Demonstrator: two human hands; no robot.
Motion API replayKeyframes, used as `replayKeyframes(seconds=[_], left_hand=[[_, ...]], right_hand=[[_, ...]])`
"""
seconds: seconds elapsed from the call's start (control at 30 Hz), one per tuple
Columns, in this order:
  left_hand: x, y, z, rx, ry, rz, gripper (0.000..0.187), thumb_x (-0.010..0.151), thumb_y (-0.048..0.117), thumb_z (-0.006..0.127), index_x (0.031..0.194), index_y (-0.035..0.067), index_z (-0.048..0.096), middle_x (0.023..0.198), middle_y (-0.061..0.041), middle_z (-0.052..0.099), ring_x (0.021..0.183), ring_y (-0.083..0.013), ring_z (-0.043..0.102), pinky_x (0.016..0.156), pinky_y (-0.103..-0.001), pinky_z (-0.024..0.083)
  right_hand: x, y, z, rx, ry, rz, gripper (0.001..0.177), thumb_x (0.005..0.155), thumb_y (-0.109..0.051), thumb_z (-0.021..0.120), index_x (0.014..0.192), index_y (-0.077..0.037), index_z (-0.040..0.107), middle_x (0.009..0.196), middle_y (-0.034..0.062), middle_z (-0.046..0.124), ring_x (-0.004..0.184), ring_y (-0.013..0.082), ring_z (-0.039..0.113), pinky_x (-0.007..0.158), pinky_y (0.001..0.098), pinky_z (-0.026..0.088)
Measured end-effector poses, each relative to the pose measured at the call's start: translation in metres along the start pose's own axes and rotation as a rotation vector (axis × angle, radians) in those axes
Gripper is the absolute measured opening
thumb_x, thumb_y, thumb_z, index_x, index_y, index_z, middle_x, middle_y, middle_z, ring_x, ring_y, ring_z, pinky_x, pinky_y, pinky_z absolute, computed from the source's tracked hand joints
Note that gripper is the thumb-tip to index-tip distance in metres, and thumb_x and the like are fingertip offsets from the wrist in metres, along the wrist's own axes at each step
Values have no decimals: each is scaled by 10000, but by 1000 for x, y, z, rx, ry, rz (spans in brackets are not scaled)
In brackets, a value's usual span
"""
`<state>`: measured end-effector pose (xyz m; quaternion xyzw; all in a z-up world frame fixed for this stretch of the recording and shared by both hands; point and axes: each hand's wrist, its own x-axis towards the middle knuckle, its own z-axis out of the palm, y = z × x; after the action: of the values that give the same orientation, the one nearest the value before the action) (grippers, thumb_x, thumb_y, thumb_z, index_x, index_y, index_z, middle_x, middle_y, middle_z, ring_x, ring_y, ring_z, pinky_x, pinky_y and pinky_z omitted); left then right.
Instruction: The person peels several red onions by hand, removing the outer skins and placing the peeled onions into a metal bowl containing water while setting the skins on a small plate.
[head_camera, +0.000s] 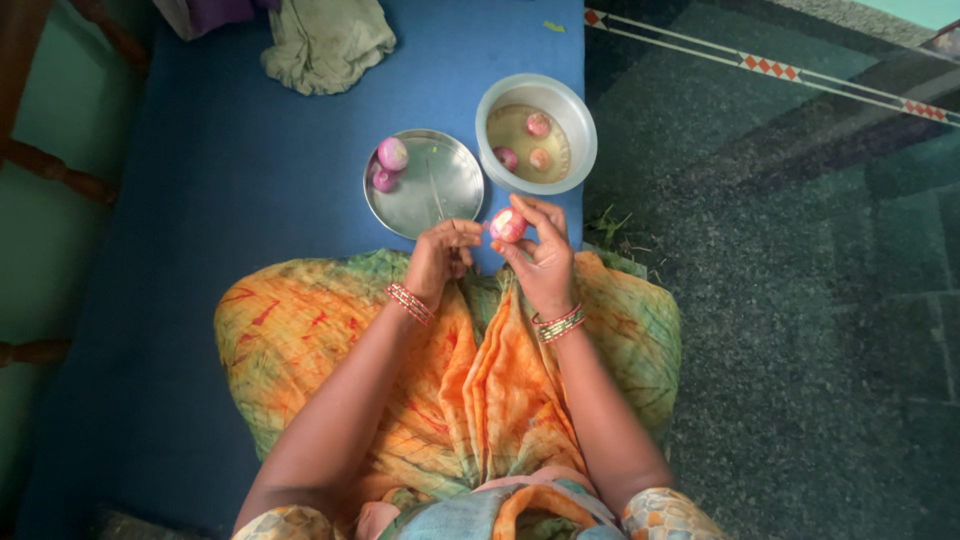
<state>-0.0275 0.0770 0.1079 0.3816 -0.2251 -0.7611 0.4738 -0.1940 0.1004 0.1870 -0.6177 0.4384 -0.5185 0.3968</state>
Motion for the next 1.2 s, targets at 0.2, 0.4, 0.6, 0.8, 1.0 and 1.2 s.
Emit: replayKeyframes(seconds=[0.2,0.4,0.6,0.8,1.0,1.2], left_hand=[[-5,-1,13,240,9,216,120,901,137,781,903,29,727,762,-2,706,638,-39,598,582,-207,454],[-8,0,13,455,138,329,75,868,58,778,820,13,742,736,-22,718,623,-49,575,553,-234,460],[-36,29,32,703,256,346,71,788,83,724,764,21,699,673,-25,701,585,-58,631,567,-237,517],[-19,17,21,582,122,243,124,819,119,713,757,23,664,660,-19,661,586,-91,594,554,-265,488],[14,-21,-3,518,117,251,127,874,105,672,795,7,684,720,12,649,637,-53,568,573,-243,478],[6,-10,1,237,50,163,107,896,103,668,908,34,749,774,17,693,601,-53,531,534,-233,398]], right_hand=[[-5,-15,11,-294,24,-137,511,782,137,788,1232,-62,648,1345,96,490,1227,217,611,925,310,625],[-9,-17,18,-520,49,-283,484,763,93,839,1179,-81,662,1263,100,548,1196,273,611,964,354,593],[-15,-20,25,-576,35,-308,468,766,120,786,1174,-81,677,1252,134,545,1184,300,618,1001,390,547],[-17,-4,23,-250,38,-138,439,821,132,724,1210,-59,652,1276,90,533,1191,206,614,960,316,596],[-19,14,6,372,14,117,482,914,101,715,1358,12,551,1299,91,611,1198,180,608,1034,297,537],[-12,-2,-7,275,26,88,486,897,96,743,1342,11,566,1331,77,568,1219,182,610,1013,300,573]])
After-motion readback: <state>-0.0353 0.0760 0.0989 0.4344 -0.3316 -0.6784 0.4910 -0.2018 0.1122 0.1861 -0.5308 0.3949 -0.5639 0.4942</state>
